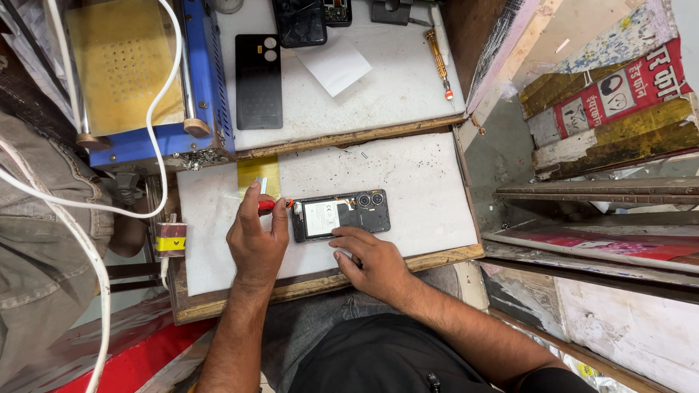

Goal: The person uses a red-handled screwdriver to remove screws from the back of a disassembled smartphone. They then lift and reposition the battery and internal components, repeatedly checking the device while working at a cluttered electronics repair bench.

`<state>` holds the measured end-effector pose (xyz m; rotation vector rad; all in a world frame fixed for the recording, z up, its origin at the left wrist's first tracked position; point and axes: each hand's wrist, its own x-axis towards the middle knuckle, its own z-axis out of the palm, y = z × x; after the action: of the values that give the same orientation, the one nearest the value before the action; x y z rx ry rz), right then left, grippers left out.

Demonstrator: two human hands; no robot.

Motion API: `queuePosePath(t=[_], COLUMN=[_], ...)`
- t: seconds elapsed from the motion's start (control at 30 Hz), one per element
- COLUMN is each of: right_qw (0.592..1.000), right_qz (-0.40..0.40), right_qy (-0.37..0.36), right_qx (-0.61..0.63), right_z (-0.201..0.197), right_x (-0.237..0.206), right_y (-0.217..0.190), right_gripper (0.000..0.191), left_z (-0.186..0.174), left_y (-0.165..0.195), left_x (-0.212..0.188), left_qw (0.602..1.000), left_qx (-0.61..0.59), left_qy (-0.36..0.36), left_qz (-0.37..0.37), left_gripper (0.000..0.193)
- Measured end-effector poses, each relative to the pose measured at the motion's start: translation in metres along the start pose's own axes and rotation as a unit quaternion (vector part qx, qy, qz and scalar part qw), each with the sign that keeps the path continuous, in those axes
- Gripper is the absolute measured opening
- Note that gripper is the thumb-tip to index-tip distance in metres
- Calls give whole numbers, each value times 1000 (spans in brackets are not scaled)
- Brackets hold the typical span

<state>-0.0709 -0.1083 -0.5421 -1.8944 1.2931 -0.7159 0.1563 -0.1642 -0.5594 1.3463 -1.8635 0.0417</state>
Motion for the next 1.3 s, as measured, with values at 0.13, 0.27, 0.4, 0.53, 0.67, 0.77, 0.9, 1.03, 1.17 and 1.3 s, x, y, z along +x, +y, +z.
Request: queuePosePath(t=[0.13, 0.27, 0.4, 0.53, 0.67, 0.77, 0.9, 1.03, 1.17, 1.3], right_qw=[1000, 1000, 1000, 1000, 998, 993, 981, 954, 943, 934], right_qz=[-4, -18, -6, -1, -25, -38, 111, 157, 93, 168], right_qy=[4, 7, -2, -4, 24, 87, 158, 210, 212, 152], right_qx=[-7, -15, -7, -2, 57, 68, -2, -148, -240, -275], right_z=[0, 2, 4, 6, 5, -10, -57, -98, -115, -120], right_x=[0, 2, 3, 4, 5, 6, 15, 34, 49, 64], right_y=[1, 2, 0, 2, 8, 20, 44, 62, 66, 64], right_gripper=[21, 21, 21, 21, 17, 16, 19, 19, 18, 17], left_z=[2, -2, -16, -30, -30, -25, -24, -26, -28, -25], left_y=[-1, 0, 5, 14, 16, 13, 10, 10, 15, 19], left_x=[1, 12, 30, 49, 60, 62, 56, 58, 66, 73], left_qw=[1000, 996, 996, 974, 964, 983, 931, 969, 950, 991], left_qx=[-10, -60, 2, -111, -84, -58, -89, -132, -145, -38], left_qy=[-16, -60, -73, -190, -226, -174, -272, -197, -227, -127], left_qz=[-6, -16, 48, -44, -108, -22, -227, -70, -157, 12], left_gripper=[60, 57, 54, 52, 49, 47, 42, 50, 50, 57])
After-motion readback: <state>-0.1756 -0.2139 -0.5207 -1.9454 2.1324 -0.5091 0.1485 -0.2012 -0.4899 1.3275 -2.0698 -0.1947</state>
